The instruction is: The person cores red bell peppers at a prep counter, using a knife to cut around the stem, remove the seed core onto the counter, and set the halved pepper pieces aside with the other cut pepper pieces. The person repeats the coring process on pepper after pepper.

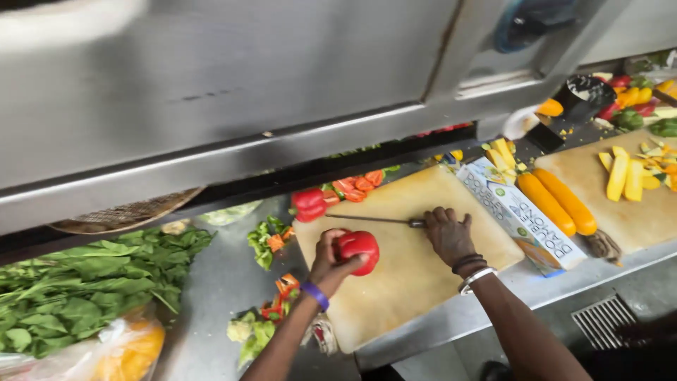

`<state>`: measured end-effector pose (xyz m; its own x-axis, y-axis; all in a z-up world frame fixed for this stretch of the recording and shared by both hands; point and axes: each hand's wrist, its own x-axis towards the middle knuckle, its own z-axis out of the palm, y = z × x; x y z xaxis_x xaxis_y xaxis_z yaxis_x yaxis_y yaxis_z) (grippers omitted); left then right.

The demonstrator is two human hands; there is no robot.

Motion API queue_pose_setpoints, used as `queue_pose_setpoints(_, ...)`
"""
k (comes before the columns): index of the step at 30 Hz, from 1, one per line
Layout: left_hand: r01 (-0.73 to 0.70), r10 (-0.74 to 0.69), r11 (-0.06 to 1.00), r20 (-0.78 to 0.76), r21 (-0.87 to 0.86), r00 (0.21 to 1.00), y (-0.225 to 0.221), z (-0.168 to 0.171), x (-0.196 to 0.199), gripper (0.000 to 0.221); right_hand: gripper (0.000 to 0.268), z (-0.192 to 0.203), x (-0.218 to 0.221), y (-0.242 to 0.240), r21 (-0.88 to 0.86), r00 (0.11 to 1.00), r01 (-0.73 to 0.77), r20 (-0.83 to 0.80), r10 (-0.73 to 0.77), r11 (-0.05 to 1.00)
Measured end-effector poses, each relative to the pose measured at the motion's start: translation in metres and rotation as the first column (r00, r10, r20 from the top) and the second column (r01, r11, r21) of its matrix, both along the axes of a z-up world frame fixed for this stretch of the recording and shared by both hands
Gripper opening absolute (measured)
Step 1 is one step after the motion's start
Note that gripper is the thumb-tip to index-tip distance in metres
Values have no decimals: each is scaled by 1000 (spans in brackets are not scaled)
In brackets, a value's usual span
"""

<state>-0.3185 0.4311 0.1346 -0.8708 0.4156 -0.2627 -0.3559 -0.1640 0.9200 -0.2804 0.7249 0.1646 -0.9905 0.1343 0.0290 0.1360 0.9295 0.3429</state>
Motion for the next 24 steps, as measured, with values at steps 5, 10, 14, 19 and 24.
queue_pose_setpoints(5,-231,-114,888,-678,-397,726,33,18,32,78,33,-47,18,42,-229,973,-180,-182,139,957)
queue_pose_setpoints(10,-341,-239,784,-759,-519,606,23,-1,29,77,19,-39,80,44,-419,955,-226,-276,113,879)
queue_pose_setpoints(14,-281,-247,729,-622,-625,744,3,-5,23,79,24,-43,137,6,-876,968,-10,-129,-214,482)
queue_pose_setpoints(19,-217,-431,741,-698,-636,572,-8,0,10,90,33,-41,172,-53,-893,805,442,437,-402,-87)
queue_pose_setpoints(24,70,-452,755,-440,-652,776,7,-9,6,84,40,-52,184,-79,-717,812,335,549,-199,-612)
